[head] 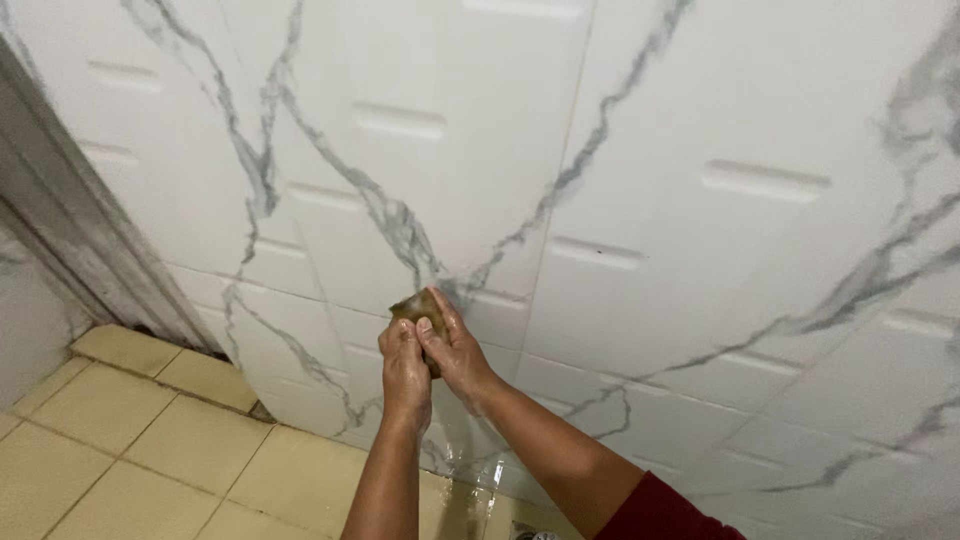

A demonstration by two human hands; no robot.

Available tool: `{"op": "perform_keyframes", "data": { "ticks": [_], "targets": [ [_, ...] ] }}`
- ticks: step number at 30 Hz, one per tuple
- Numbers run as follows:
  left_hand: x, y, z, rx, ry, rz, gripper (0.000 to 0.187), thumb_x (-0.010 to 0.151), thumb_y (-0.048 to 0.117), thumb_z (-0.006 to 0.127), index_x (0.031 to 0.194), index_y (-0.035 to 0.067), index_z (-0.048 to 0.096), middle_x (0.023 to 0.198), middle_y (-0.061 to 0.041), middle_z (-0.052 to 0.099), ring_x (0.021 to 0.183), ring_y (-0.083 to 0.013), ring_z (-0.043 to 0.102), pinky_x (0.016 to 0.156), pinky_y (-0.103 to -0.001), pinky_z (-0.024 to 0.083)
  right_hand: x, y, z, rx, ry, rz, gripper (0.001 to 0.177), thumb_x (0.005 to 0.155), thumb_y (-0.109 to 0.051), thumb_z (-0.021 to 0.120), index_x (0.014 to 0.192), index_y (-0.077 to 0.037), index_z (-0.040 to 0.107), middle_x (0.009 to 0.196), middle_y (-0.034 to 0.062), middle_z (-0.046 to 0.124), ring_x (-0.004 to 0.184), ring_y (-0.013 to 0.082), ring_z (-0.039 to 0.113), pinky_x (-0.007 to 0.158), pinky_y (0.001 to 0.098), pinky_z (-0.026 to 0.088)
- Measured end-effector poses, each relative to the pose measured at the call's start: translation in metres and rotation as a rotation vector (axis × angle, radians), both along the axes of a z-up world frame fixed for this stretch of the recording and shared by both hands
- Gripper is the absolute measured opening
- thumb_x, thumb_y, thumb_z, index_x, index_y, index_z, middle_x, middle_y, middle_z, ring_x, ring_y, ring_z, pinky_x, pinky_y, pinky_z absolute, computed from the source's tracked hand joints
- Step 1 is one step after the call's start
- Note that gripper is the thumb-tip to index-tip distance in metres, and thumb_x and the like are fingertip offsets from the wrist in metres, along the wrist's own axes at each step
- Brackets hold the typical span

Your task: The person scrubs white marble-patterned wall tiles with a yellow sponge, repeatedly dipping the sponge into a pink bowl of soapy water and a green bucket. The person cleans multiple sections of the wall, including corners and grout lines, using both hands to scrub and rinse.

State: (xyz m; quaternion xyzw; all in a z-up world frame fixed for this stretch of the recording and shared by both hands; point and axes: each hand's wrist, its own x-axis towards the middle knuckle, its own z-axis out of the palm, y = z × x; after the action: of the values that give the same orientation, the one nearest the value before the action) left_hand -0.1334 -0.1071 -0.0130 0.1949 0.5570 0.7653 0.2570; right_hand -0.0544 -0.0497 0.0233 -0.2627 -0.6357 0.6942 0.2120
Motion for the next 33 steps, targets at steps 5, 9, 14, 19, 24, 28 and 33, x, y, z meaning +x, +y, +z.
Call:
{"op": "perform_keyframes", "data": {
  "ticks": [5, 9, 14, 19, 24, 28, 33],
  "targets": [
    [-0.033, -0.02, 0.007, 0.006, 0.298, -0.061, 0.065, 0.109, 0.051, 0.047, 0.13, -0.006, 0.069, 0.123, -0.027, 0.069, 0.115, -0.0348, 0.062, 0.102, -0.046, 0.05, -0.019, 0.0, 0.037, 0.706, 0.16, -0.102, 0.058, 0.099, -0.031, 0.061, 0.154, -0.03, 0.042, 0.143, 0.0137, 0.055, 0.133, 0.0311, 0.054, 0.111, 0.0442, 0.047],
    [-0.057, -0.042, 0.009, -0.015, 0.328, 0.167, 0.059, 0.101, 0.041, 0.054, 0.148, 0.006, 0.048, 0.141, -0.01, 0.056, 0.125, -0.0189, 0.056, 0.104, -0.035, 0.044, -0.046, 0.008, 0.089, 1.334, 0.167, -0.336, 0.057, 0.091, -0.02, 0.069, 0.144, -0.038, 0.057, 0.133, 0.0107, 0.056, 0.119, 0.0267, 0.056, 0.105, 0.0443, 0.047],
    [-0.068, -0.065, 0.005, -0.194, 0.321, 0.36, 0.05, 0.098, 0.028, 0.061, 0.143, 0.007, 0.056, 0.136, -0.009, 0.058, 0.11, -0.0243, 0.061, 0.094, -0.036, 0.051, -0.1, 0.035, 0.175, 1.88, 0.213, -0.837, 0.048, 0.094, -0.019, 0.071, 0.135, -0.044, 0.067, 0.144, 0.0017, 0.052, 0.123, 0.0244, 0.042, 0.102, 0.0435, 0.033],
    [-0.091, -0.079, 0.005, -0.317, 0.405, 0.476, 0.046, 0.098, 0.023, 0.06, 0.142, 0.011, 0.056, 0.143, -0.008, 0.053, 0.124, -0.0244, 0.054, 0.098, -0.038, 0.047, -0.121, 0.043, 0.149, 2.141, 0.181, -0.87, 0.03, 0.107, -0.029, 0.064, 0.133, -0.044, 0.072, 0.149, -0.0011, 0.051, 0.126, 0.0243, 0.039, 0.105, 0.0434, 0.031],
    [-0.1, -0.083, -0.006, -0.596, 0.596, 0.509, 0.049, 0.096, 0.022, 0.06, 0.144, 0.016, 0.055, 0.153, -0.002, 0.05, 0.138, -0.0264, 0.044, 0.113, -0.055, 0.026, -0.121, 0.047, 0.059, 2.181, 0.18, -0.602, 0.026, 0.102, -0.032, 0.062, 0.123, -0.038, 0.076, 0.148, -0.0023, 0.053, 0.128, 0.024, 0.041, 0.109, 0.0454, 0.029],
    [-0.106, -0.081, -0.024, -0.806, 0.758, 0.458, 0.054, 0.094, 0.025, 0.06, 0.146, 0.017, 0.051, 0.159, -0.003, 0.041, 0.143, -0.0289, 0.033, 0.111, -0.062, 0.018, -0.1, 0.055, -0.016, 2.221, 0.128, -0.404, 0.029, 0.095, -0.026, 0.064, 0.119, -0.035, 0.077, 0.148, -0.0037, 0.052, 0.126, 0.0195, 0.042, 0.108, 0.0438, 0.028],
    [-0.094, -0.093, -0.057, -0.944, 0.784, 0.391, 0.057, 0.092, 0.027, 0.063, 0.147, 0.02, 0.05, 0.16, -0.003, 0.037, 0.145, -0.0297, 0.03, 0.11, -0.061, 0.017, -0.066, 0.059, -0.092, 2.162, 0.024, -0.186, 0.029, 0.09, -0.025, 0.066, 0.115, -0.031, 0.077, 0.146, -0.0034, 0.053, 0.128, 0.0197, 0.044, 0.11, 0.0427, 0.029]
  ]
}}
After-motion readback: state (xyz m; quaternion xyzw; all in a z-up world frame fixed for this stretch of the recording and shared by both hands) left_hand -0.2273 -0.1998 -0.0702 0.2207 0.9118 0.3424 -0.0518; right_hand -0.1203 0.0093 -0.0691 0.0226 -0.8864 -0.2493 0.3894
